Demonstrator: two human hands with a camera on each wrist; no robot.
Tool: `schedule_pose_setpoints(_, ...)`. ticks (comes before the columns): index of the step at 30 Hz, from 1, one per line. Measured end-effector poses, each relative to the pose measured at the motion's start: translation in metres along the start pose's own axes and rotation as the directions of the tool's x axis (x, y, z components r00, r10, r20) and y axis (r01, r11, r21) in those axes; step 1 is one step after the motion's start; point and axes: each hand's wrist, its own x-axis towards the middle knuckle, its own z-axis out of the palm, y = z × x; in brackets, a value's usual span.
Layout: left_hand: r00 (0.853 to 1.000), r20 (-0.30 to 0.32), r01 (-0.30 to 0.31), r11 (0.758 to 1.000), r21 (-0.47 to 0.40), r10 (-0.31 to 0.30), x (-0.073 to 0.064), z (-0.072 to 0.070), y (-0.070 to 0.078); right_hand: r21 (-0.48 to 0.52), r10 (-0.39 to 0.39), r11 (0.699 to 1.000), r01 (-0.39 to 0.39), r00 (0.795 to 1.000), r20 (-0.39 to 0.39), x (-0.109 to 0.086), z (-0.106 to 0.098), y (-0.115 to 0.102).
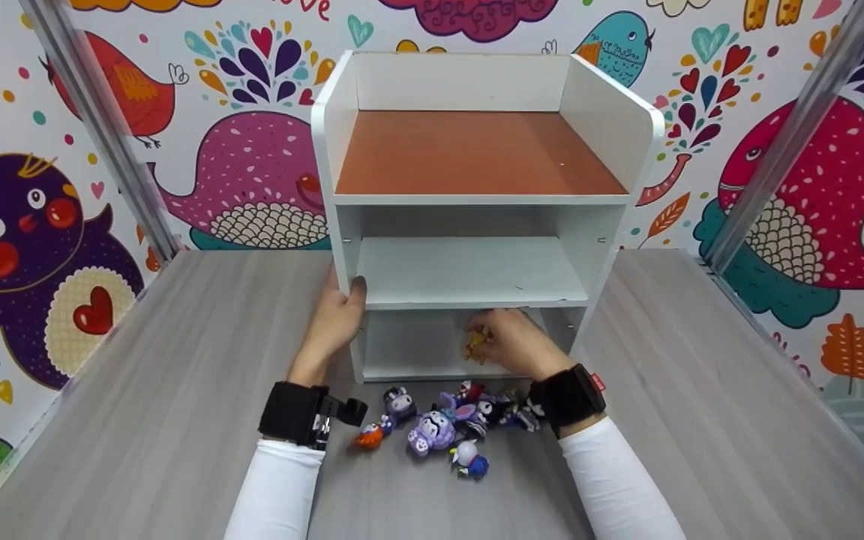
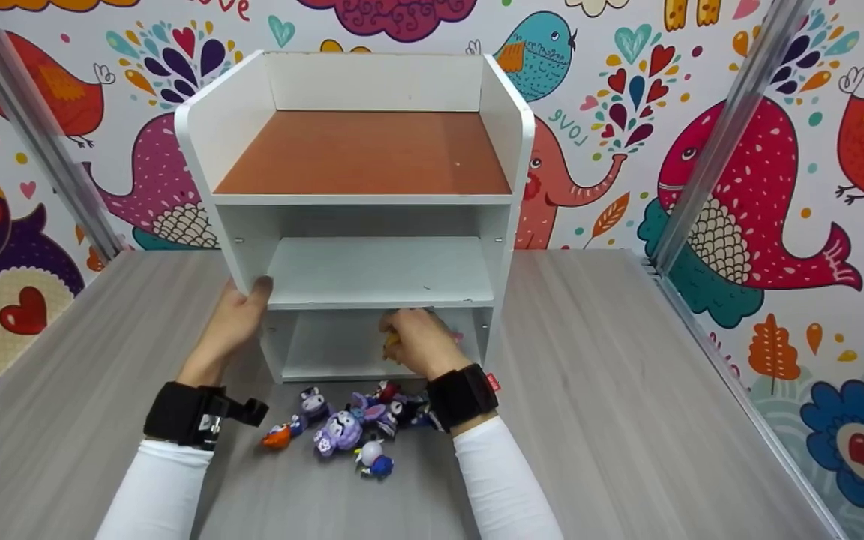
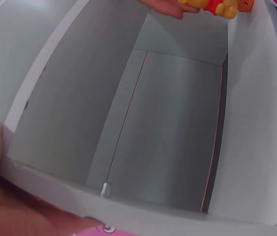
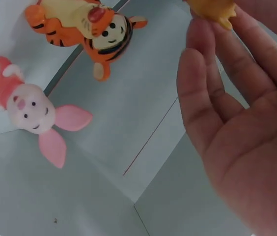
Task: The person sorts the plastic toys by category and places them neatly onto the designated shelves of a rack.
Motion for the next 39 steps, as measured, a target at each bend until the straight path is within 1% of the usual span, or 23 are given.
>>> schedule_pose_setpoints(4, 1.000, 0.006, 0.004, 1.000, -0.011, -0.004, 0.000, 0.000, -0.001, 0.022, 0.019, 1.000, -0.019, 1.000, 0.019, 0.000, 0.002, 0.000)
schedule_pose_setpoints(10, 1.000, 0.011, -0.002, 1.000, -0.001, 0.002, 0.001, -0.004, -0.001, -0.034, -0.047, 0.998, 0.049, 0.997, 0.065, 0.006, 0.004, -0.001)
schedule_pose_setpoints(12, 1.000, 0.008, 0.006, 1.000, 0.008, -0.006, 0.002, -0.005, 0.001, -0.062, -0.054, 0.996, 0.058, 0.996, 0.070, 0.009, 0.003, -0.002)
schedule_pose_setpoints(16, 1.000, 0.011, 0.024, 0.999, 0.022, -0.025, 0.002, -0.005, 0.002, -0.113, -0.006, 0.993, 0.016, 0.996, 0.084, 0.013, 0.002, -0.001)
schedule_pose_setpoints(20, 1.000, 0.007, 0.016, 1.000, 0.024, -0.017, 0.002, -0.004, 0.001, -0.140, 0.036, 0.990, -0.020, 0.993, 0.110, 0.015, 0.001, -0.001)
schedule_pose_setpoints(27, 0.999, 0.004, -0.037, 0.999, -0.024, 0.037, 0.001, 0.000, 0.000, -0.144, 0.024, 0.990, -0.010, 0.995, 0.096, 0.015, 0.003, 0.000)
schedule_pose_setpoints(35, 1.000, 0.006, -0.024, 1.000, -0.019, 0.024, 0.001, -0.001, 0.000, -0.134, 0.079, 0.989, -0.062, 0.990, 0.121, 0.016, 0.005, -0.001)
schedule_pose_setpoints(39, 0.999, 0.002, -0.033, 0.999, -0.021, 0.033, 0.001, -0.001, -0.001, -0.142, 0.071, 0.988, -0.056, 0.992, 0.107, 0.016, 0.007, 0.001)
